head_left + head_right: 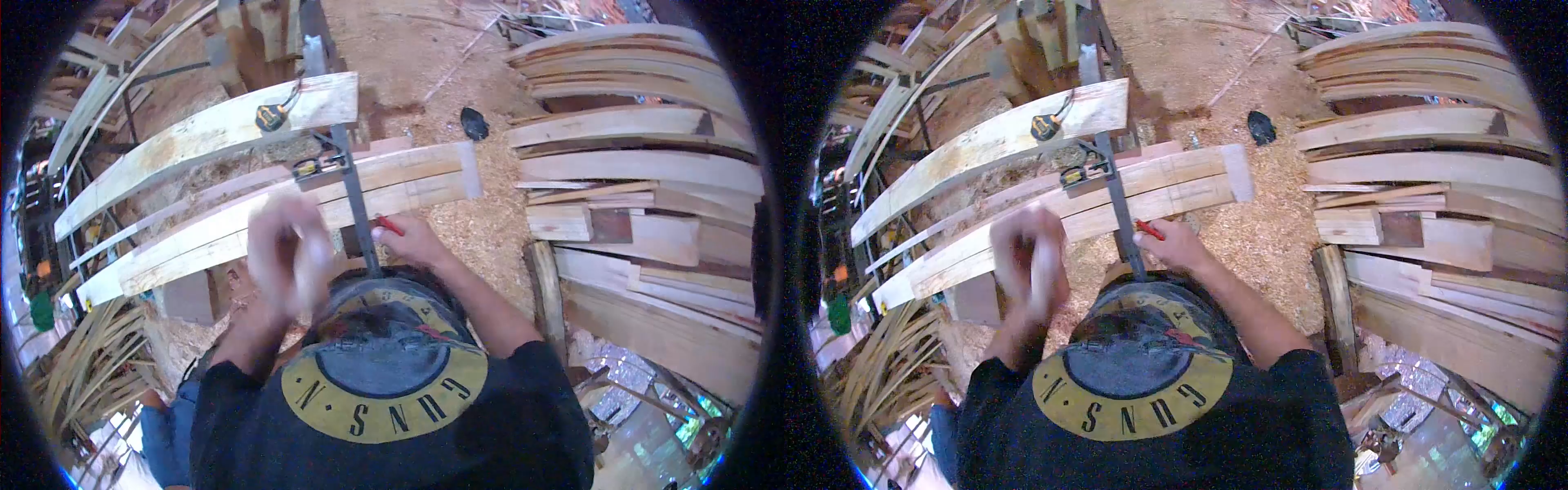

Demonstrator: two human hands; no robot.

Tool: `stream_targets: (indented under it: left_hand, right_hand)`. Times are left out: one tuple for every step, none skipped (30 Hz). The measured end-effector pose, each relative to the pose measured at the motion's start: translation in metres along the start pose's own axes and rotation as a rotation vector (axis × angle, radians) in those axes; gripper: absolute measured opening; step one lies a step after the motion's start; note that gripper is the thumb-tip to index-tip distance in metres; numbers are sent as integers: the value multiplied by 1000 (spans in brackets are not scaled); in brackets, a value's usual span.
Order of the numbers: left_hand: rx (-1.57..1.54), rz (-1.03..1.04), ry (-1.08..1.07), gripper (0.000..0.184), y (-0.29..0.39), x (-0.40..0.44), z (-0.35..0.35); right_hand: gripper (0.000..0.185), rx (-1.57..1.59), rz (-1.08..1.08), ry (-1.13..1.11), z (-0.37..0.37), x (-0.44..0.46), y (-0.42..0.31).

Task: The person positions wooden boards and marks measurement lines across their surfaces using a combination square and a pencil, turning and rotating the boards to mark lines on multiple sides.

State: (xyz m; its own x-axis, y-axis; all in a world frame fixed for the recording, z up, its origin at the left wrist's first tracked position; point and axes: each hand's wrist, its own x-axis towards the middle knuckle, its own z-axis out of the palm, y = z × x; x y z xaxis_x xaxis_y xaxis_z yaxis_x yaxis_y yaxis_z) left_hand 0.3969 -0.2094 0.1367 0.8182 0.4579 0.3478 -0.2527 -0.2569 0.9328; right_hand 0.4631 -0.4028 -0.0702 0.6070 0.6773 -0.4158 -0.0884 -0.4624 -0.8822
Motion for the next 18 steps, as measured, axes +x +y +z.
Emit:
stream_targets:
  left_hand:
    - [-113,91,-80,11,28,-5,3]
    - [-264,266,-153,16,51,-1,10]
    - [-409,420,-212,20,70,4,16]
    - [-510,550,-248,25,86,10,25]
    - [-562,634,-224,31,92,13,34]
    - [-612,720,-203,38,99,16,44]
    - [-659,779,-181,42,101,18,51]
    - [-704,840,-161,46,103,21,59]
    - [-733,837,-220,44,103,20,59]
    - [-745,847,-266,44,103,19,60]
    - [-757,856,-311,44,102,19,61]
    - [-754,878,-341,45,101,20,63]
    - [-763,857,-306,46,102,17,71]
    - [-771,835,-271,47,104,14,78]
    - [-785,765,-173,48,111,1,94]
    - [-780,741,-185,49,111,-3,97]
    - [-775,717,-197,50,111,-7,101]
    - [-757,740,-316,52,105,-4,98]
  right_hand:
    - [49,-3,-3,-12,-3,2,-1]
    - [48,-4,-1,-24,-7,-2,-6]
    - [48,-9,-5,-33,-13,-2,-10]
    - [46,-34,22,-40,-16,-1,-12]
    - [45,-46,9,-40,-18,-2,-10]
    - [45,-54,-11,-43,-18,0,-8]
    - [45,-61,-31,-43,-18,1,-15]
    - [44,-116,-14,-32,-23,-3,-23]
    - [44,-135,-5,-43,-26,-4,-29]
    - [44,-152,8,-52,-28,-4,-32]
    - [44,-169,23,-61,-29,-5,-32]
    - [44,-164,25,-57,-29,-6,-27]
    - [44,-151,12,-41,-27,-8,-23]
    - [44,-142,-5,-19,-29,-8,-20]
    - [44,-135,-23,4,-32,-7,-17]
    - [44,-121,-30,16,-34,-6,-14]
    - [43,-105,-35,26,-35,-7,-11]
    - [43,-91,-37,35,-36,-9,-8]
